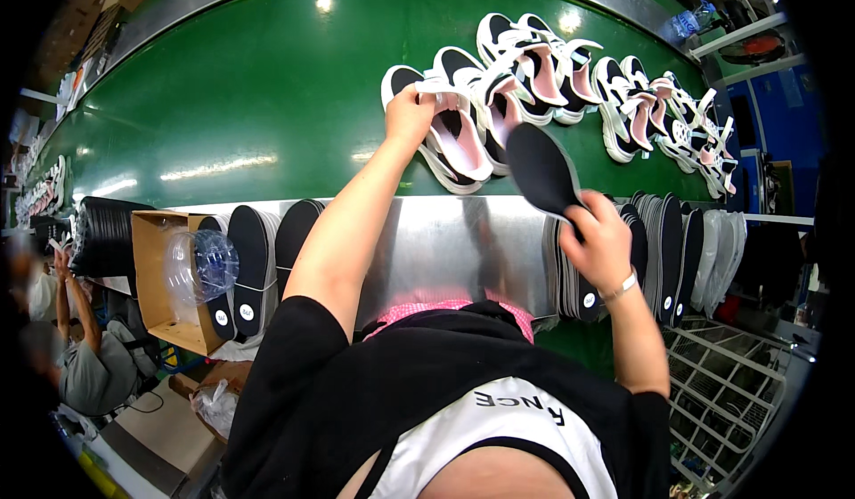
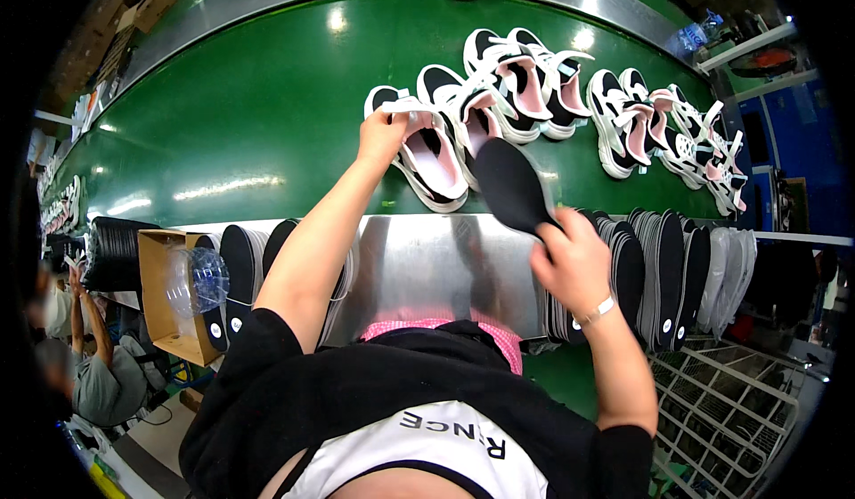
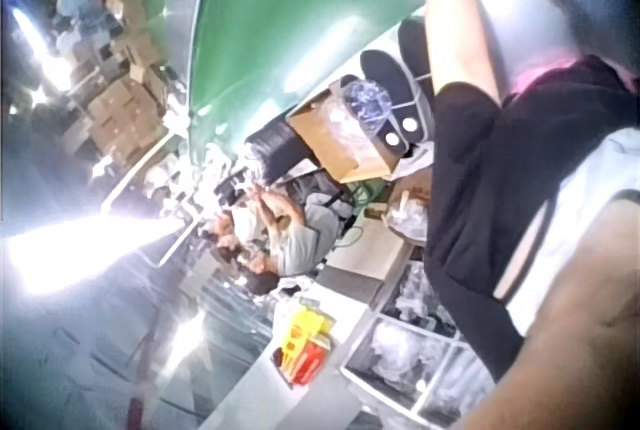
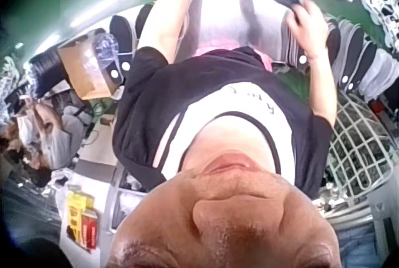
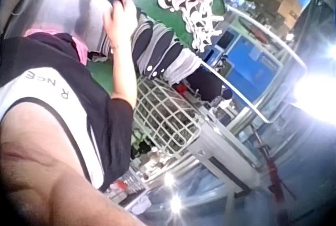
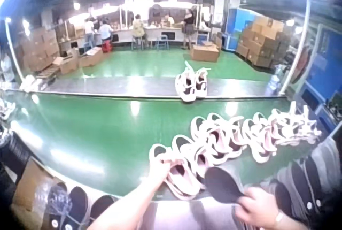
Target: The person matches shoe outsoles with completed shoe uppers at a factory assembly line. They pick up outsoles, place them inside the corresponding shoes to check for fit or pairing, and then set them onto the conveyor belt.
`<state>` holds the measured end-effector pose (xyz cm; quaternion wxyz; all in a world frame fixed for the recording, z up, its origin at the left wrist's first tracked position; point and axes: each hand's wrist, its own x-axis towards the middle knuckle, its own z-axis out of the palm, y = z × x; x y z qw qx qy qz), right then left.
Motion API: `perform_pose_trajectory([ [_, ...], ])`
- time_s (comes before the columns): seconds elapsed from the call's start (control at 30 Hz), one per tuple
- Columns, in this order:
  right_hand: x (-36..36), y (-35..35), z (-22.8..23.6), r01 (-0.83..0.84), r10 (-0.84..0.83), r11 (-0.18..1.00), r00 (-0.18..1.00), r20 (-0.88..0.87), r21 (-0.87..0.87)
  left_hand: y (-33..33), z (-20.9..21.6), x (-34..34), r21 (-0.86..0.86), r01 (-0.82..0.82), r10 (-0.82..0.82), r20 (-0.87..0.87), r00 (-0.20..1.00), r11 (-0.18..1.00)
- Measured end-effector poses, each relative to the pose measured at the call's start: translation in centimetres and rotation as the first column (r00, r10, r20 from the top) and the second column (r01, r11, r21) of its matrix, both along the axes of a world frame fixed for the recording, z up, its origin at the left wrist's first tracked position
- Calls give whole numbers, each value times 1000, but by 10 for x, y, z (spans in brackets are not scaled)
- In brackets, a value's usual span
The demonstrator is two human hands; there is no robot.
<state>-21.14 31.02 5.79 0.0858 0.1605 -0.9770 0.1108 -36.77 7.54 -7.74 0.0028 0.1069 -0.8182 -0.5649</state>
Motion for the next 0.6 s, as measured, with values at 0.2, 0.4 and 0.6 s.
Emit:
perform_pose_trajectory([
  [0.2,-92,-71,-32,-405,254,807,895,367,430,9,-2,-1,-80,-53,50,-39,998,995],
  [0.4,-129,-121,-87,-98,9,983,866,499,153,5,1,4,-58,-91,88,-41,995,994],
  [0.6,-104,-114,-54,-193,5,932,853,522,305,-1,8,10,-120,-44,37,-54,998,992],
])
